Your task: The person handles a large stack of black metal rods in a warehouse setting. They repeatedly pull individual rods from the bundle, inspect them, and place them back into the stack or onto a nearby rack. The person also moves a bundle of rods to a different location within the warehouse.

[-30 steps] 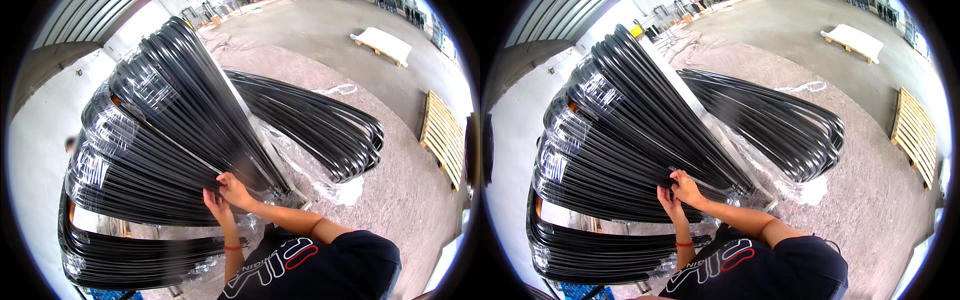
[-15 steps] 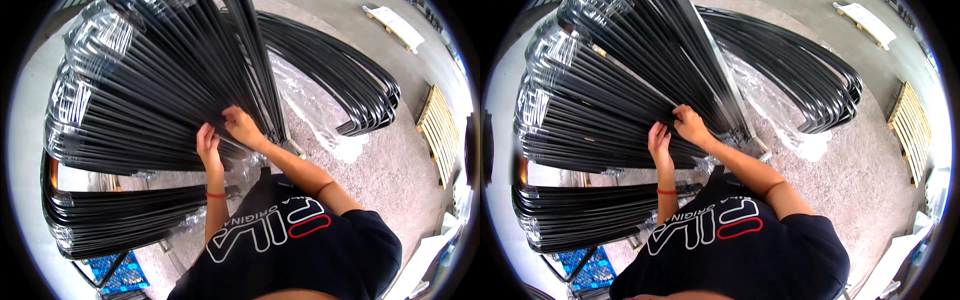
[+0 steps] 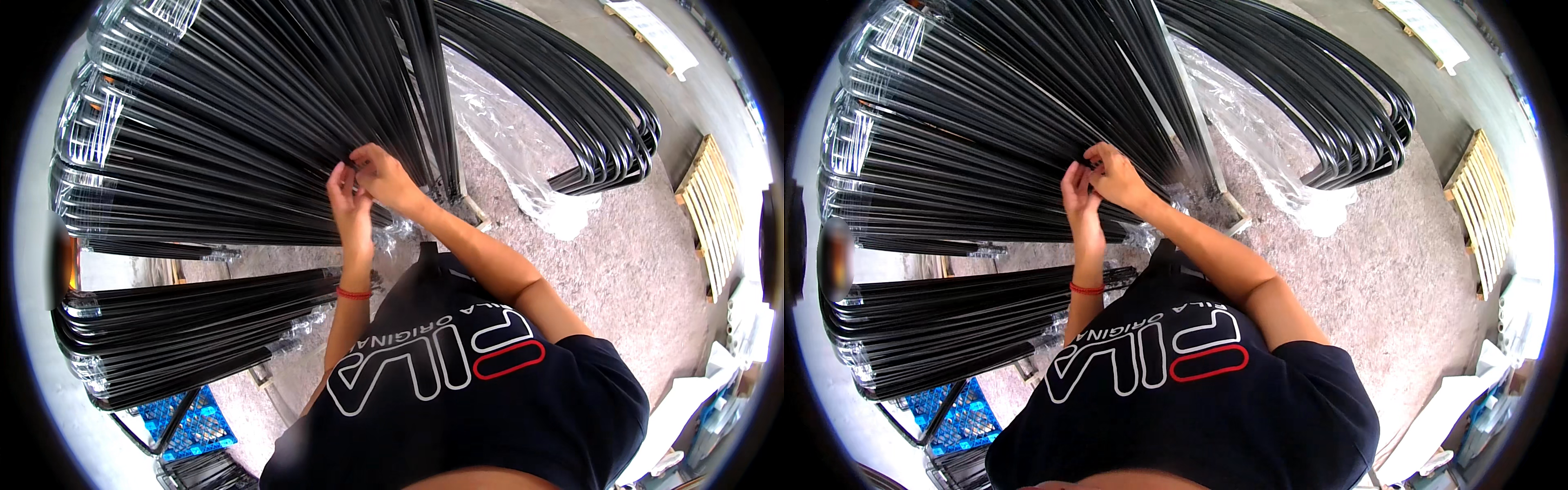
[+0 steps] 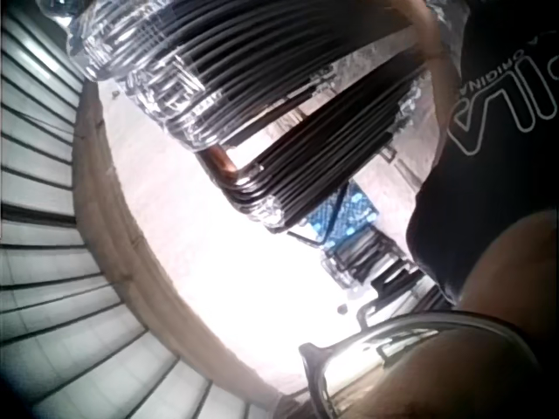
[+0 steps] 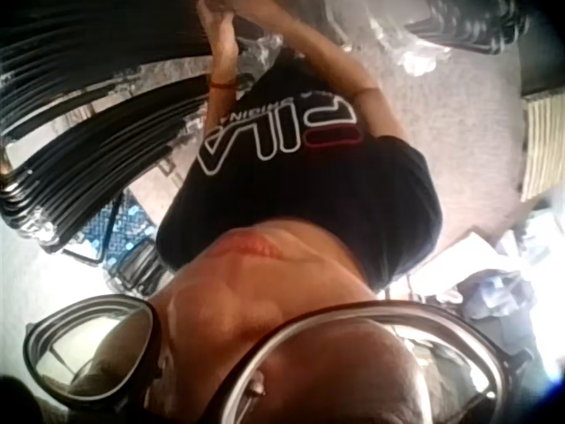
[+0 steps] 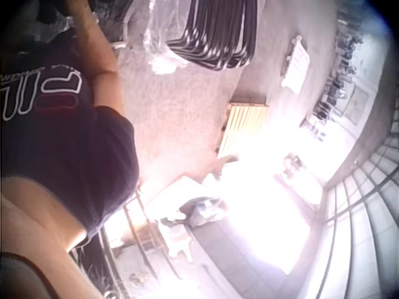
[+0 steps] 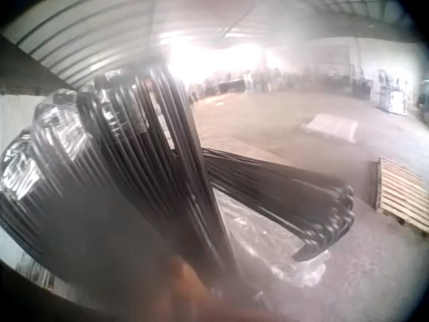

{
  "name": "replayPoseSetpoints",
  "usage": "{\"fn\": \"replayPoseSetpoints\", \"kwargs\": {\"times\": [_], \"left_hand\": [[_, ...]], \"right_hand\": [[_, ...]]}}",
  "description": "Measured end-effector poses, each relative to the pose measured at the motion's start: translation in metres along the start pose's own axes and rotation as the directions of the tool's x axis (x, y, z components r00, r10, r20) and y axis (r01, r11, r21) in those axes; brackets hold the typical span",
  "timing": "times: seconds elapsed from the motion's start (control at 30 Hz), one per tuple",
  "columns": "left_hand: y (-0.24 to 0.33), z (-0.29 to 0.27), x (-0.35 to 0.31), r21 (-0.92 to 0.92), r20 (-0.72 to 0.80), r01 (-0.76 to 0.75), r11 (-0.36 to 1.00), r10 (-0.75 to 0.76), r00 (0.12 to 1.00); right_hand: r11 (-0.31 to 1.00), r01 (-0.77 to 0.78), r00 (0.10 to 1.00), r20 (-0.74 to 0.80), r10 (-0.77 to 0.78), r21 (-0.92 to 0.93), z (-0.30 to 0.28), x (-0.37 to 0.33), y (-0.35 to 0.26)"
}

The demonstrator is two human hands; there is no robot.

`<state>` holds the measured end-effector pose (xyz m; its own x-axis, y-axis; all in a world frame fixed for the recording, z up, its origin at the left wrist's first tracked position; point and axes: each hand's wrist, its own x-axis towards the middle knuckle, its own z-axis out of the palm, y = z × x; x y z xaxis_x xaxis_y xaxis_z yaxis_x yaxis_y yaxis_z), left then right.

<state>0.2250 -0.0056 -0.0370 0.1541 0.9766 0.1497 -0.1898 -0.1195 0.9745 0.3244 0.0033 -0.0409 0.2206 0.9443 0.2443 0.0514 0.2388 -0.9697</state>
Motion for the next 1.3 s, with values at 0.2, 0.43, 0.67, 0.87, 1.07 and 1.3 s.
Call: {"fn": "replayPoseSetpoints", "kwargs": {"times": [0.2, 0.43, 0.67, 0.87, 1.07, 1.3], "left_hand": [[-0.009, 0.026, -0.013, 0.036, 0.021, -0.032, 0.999, 0.032, 0.999], [-0.017, 0.010, 0.003, 0.070, -0.151, 0.026, 0.997, -0.015, 0.988], [-0.020, -0.006, 0.017, 0.120, -0.124, 0.015, 0.993, 0.000, 0.992], [-0.020, -0.013, 0.019, 0.209, -0.105, 0.004, 0.978, 0.018, 0.994], [-0.015, -0.011, 0.017, 0.313, -0.124, 0.041, 0.949, -0.002, 0.992], [-0.020, -0.015, 0.007, 0.259, -0.080, 0.091, 0.962, -0.073, 0.994]], "right_hand": [[0.997, -0.044, 0.989, 0.144, 0.036, 0.057, -0.009, 0.006, 0.015], [0.999, 0.036, 0.985, 0.172, -0.030, -0.030, -0.020, 0.014, 0.029], [0.994, 0.040, 0.992, 0.122, -0.027, -0.103, -0.020, 0.020, 0.034], [0.975, 0.136, 0.984, 0.135, -0.112, -0.178, -0.021, 0.015, 0.034], [0.995, 0.036, 0.992, 0.121, -0.025, -0.088, -0.015, 0.008, 0.034], [0.964, -0.148, 0.917, -0.334, 0.218, 0.223, -0.058, 0.023, 0.049]]}}
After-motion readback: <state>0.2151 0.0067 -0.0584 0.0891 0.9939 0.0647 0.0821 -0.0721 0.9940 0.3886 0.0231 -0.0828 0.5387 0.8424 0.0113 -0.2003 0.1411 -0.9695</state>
